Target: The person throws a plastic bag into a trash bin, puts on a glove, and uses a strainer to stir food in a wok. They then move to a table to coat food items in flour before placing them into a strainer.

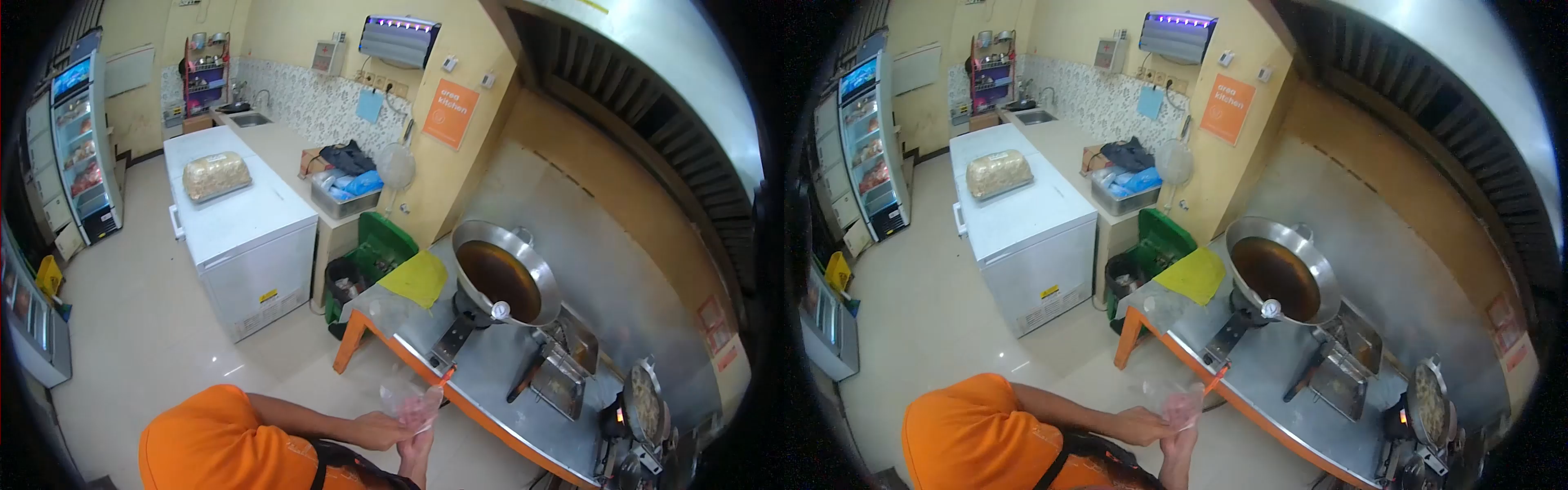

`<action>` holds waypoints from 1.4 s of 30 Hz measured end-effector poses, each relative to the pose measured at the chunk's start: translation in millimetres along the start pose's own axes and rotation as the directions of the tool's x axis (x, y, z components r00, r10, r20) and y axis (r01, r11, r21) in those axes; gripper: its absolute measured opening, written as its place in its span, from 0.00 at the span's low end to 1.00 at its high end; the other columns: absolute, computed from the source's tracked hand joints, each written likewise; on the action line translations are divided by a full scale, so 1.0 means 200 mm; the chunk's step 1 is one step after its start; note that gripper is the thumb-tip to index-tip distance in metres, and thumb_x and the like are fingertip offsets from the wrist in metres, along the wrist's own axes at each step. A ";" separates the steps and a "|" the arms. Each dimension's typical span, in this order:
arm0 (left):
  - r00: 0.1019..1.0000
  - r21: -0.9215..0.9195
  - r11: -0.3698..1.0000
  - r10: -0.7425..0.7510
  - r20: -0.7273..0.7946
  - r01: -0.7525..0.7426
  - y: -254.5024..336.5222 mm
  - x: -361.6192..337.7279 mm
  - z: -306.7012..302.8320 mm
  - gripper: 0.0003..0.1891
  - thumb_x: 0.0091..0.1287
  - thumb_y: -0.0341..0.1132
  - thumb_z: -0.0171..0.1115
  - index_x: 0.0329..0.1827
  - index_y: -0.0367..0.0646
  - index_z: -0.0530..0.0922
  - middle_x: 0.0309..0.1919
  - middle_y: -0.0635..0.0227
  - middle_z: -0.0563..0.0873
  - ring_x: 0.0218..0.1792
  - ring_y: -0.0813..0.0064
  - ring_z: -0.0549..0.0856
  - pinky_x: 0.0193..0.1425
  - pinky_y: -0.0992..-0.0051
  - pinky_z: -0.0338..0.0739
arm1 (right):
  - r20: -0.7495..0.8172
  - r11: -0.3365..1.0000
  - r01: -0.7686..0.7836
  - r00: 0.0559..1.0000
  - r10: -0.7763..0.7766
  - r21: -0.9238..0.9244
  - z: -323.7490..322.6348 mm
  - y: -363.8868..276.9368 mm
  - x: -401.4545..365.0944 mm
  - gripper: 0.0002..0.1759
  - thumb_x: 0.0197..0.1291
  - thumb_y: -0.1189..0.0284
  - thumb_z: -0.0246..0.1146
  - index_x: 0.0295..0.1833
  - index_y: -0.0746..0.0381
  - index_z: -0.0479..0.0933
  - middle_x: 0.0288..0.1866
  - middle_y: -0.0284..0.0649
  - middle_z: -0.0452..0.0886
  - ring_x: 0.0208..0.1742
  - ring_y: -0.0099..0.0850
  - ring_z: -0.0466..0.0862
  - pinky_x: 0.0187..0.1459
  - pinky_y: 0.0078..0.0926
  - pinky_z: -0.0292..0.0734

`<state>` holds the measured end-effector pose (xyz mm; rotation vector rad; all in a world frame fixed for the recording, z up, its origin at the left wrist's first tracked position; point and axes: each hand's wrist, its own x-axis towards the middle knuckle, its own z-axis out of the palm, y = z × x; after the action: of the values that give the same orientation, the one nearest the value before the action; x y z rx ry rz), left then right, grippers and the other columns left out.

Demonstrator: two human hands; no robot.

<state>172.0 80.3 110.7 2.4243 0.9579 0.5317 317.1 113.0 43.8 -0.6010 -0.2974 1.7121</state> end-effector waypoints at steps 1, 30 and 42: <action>0.997 0.006 0.999 0.033 -0.077 -0.032 0.03 0.04 -0.04 0.13 0.61 0.30 0.49 0.49 0.46 0.72 0.43 0.59 0.81 0.44 0.53 0.81 0.43 0.57 0.77 | 0.072 0.994 -0.099 0.993 0.095 0.052 0.06 -0.05 -0.02 0.25 0.70 0.55 0.47 0.66 0.54 0.63 0.58 0.37 0.72 0.61 0.36 0.70 0.61 0.40 0.68; 0.385 -0.488 0.443 0.896 0.220 -0.752 0.01 0.34 -0.20 0.13 0.53 0.28 0.55 0.42 0.41 0.72 0.36 0.63 0.78 0.41 0.63 0.80 0.41 0.63 0.77 | -0.051 0.522 0.824 0.525 -0.850 -0.222 0.57 -0.23 -0.32 0.54 0.50 0.29 0.50 0.76 0.44 0.41 0.78 0.35 0.42 0.75 0.45 0.47 0.65 0.60 0.51; 0.233 -0.741 0.173 0.972 0.024 -0.648 0.61 0.63 0.30 0.06 0.61 0.28 0.52 0.40 0.39 0.73 0.33 0.59 0.77 0.36 0.55 0.81 0.38 0.60 0.75 | -0.075 0.102 0.817 0.072 -0.995 -0.568 0.08 -0.77 -0.93 0.43 0.61 0.34 0.37 0.76 0.43 0.42 0.78 0.37 0.43 0.76 0.51 0.42 0.67 0.65 0.34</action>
<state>352.6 75.2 152.9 2.0227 -0.9183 0.3822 460.2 -27.9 178.3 -0.8083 -0.5460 0.1031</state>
